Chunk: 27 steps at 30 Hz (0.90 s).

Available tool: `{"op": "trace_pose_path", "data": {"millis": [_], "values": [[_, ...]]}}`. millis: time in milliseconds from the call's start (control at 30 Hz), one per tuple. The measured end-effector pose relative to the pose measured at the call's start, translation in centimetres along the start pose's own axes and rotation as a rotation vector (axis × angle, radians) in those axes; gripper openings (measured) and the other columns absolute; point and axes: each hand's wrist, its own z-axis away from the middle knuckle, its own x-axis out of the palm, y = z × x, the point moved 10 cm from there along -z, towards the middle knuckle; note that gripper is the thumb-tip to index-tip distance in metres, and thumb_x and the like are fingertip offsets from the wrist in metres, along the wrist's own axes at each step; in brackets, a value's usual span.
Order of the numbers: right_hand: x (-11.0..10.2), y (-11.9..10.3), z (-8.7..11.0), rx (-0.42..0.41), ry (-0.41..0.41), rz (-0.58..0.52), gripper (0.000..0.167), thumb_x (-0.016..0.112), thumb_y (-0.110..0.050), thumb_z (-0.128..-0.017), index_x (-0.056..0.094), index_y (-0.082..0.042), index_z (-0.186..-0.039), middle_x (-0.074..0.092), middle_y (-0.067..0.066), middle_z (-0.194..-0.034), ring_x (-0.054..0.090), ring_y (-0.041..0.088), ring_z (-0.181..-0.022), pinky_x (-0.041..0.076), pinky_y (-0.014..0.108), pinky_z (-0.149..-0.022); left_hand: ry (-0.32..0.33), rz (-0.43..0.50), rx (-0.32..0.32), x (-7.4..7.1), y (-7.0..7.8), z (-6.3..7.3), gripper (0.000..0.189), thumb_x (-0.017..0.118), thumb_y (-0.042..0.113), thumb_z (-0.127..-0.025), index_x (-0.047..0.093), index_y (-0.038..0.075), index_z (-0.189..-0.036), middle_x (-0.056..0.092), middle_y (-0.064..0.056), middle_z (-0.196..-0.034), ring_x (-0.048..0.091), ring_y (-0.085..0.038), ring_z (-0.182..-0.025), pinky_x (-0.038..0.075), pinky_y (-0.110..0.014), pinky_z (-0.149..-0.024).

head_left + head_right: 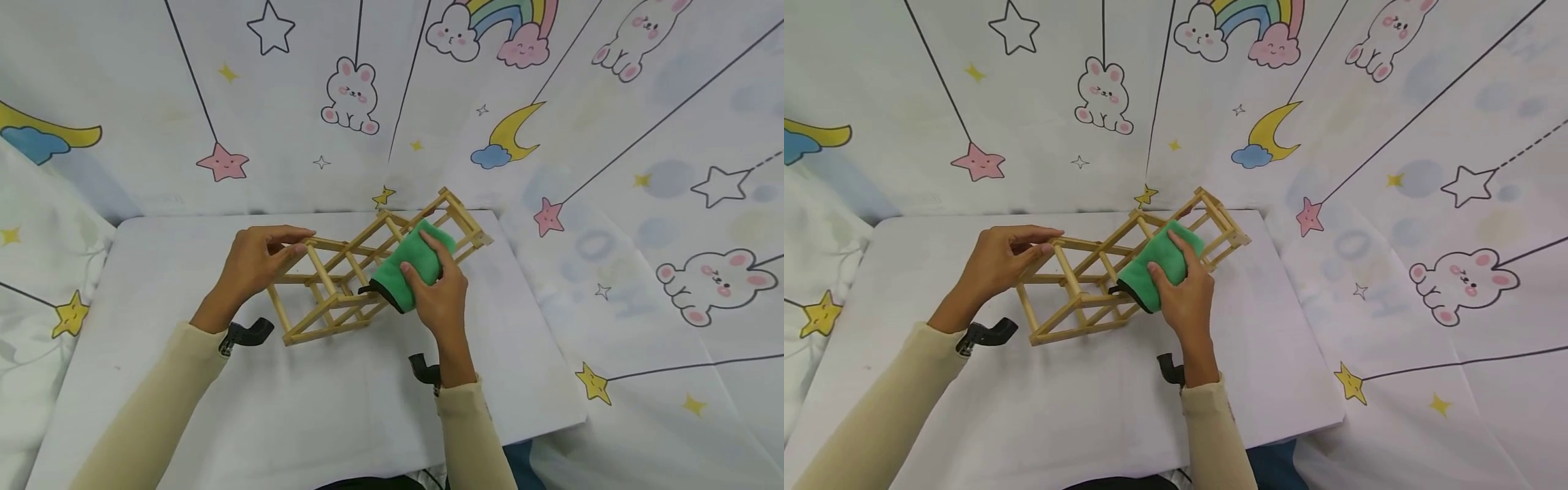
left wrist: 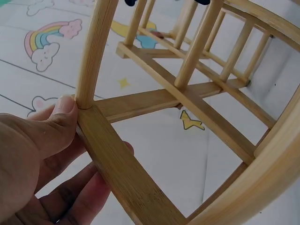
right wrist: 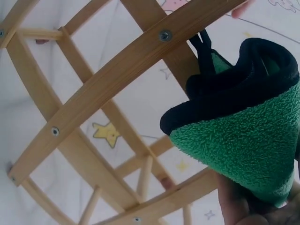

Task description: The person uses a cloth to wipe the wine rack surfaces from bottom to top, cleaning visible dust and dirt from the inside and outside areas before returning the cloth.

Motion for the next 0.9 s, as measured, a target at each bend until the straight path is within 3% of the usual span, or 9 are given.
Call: {"op": "trace_pose_path", "data": {"millis": [167, 333, 667, 900], "values": [[-0.2, 0.2, -1.1, -0.038, -0.032, -0.022, 0.057, 0.081, -0.032, -0.097, 0.059, -0.047, -0.148, 0.062, 0.012, -0.147, 0.064, 0.031, -0.125, 0.062, 0.054, -0.088, 0.037, -0.004, 0.037, 0.2, 0.6, 0.4, 0.023, 0.078, 0.029, -0.099, 0.082, 0.025, -0.122, 0.083, -0.002, -0.109, 0.072, -0.017, -0.077, 0.051, -0.026, -0.059], [-0.2, 0.6, -2.5, -0.044, -0.087, -0.057, 0.057, 0.079, -0.031, -0.099, 0.058, -0.046, -0.149, 0.058, 0.011, -0.152, 0.061, 0.031, -0.129, 0.060, 0.056, -0.093, 0.052, 0.021, 0.026, 0.7, 1.1, 1.3, 0.023, 0.080, 0.030, -0.097, 0.082, 0.025, -0.119, 0.083, -0.001, -0.106, 0.069, -0.016, -0.071, 0.051, -0.027, -0.054], [0.5, 1.1, -5.5, -0.022, -0.179, -0.105, 0.056, 0.077, -0.028, -0.100, 0.057, -0.047, -0.149, 0.052, 0.009, -0.157, 0.056, 0.030, -0.135, 0.055, 0.057, -0.101, 0.073, 0.147, -0.001, 2.0, 2.1, 3.0, 0.020, 0.081, 0.024, -0.096, 0.081, 0.020, -0.116, 0.081, -0.001, -0.106, 0.069, -0.016, -0.064, 0.055, -0.026, -0.054], [0.8, 1.0, -6.5, -0.019, -0.167, -0.110, 0.057, 0.078, -0.025, -0.099, 0.059, -0.046, -0.148, 0.052, 0.009, -0.157, 0.055, 0.030, -0.136, 0.055, 0.058, -0.102, 0.104, 0.246, -0.026, 3.0, 2.5, 4.3, 0.023, 0.082, 0.022, -0.095, 0.079, 0.018, -0.118, 0.076, -0.003, -0.115, 0.072, -0.021, -0.067, 0.062, -0.024, -0.060]]}}
